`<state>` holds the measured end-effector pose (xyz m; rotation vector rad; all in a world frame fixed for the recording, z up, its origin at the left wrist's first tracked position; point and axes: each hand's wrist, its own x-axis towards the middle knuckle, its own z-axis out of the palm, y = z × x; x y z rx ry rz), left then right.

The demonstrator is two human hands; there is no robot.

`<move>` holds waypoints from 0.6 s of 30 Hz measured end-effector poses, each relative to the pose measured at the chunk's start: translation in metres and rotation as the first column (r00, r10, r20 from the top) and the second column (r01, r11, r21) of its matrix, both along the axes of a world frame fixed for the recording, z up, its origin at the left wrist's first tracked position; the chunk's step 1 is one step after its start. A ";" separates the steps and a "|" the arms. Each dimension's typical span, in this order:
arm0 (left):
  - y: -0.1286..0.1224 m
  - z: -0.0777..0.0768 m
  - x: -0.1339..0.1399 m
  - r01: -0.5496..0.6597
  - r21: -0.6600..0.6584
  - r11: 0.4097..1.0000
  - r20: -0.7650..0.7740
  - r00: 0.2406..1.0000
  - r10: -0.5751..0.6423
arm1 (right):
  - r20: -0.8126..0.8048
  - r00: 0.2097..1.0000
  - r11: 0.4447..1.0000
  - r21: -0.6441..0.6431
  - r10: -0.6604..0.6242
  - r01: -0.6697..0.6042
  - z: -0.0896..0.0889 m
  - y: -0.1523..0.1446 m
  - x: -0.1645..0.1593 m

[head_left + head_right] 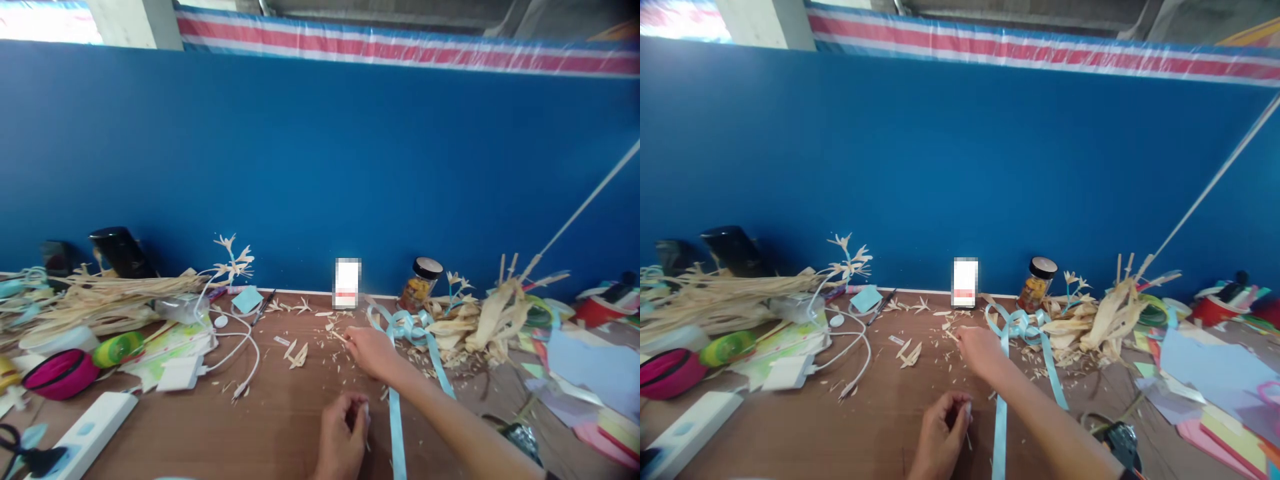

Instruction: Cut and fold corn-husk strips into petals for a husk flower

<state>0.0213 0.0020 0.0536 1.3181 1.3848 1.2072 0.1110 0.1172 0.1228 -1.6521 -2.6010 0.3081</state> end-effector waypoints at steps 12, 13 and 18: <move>-0.002 0.007 -0.001 -0.010 0.091 0.996 0.063 0.998 0.005 | 0.051 0.997 0.998 -0.015 -0.060 0.061 -0.019 -0.008 -0.017; -0.002 0.008 -0.001 -0.013 0.095 0.995 0.061 0.998 0.007 | 0.062 0.996 0.998 -0.004 -0.069 0.069 -0.018 -0.009 -0.018; -0.001 0.002 -0.001 -0.020 0.067 0.998 0.034 0.999 0.017 | 0.098 0.990 0.995 0.049 -0.097 0.092 -0.004 -0.005 -0.024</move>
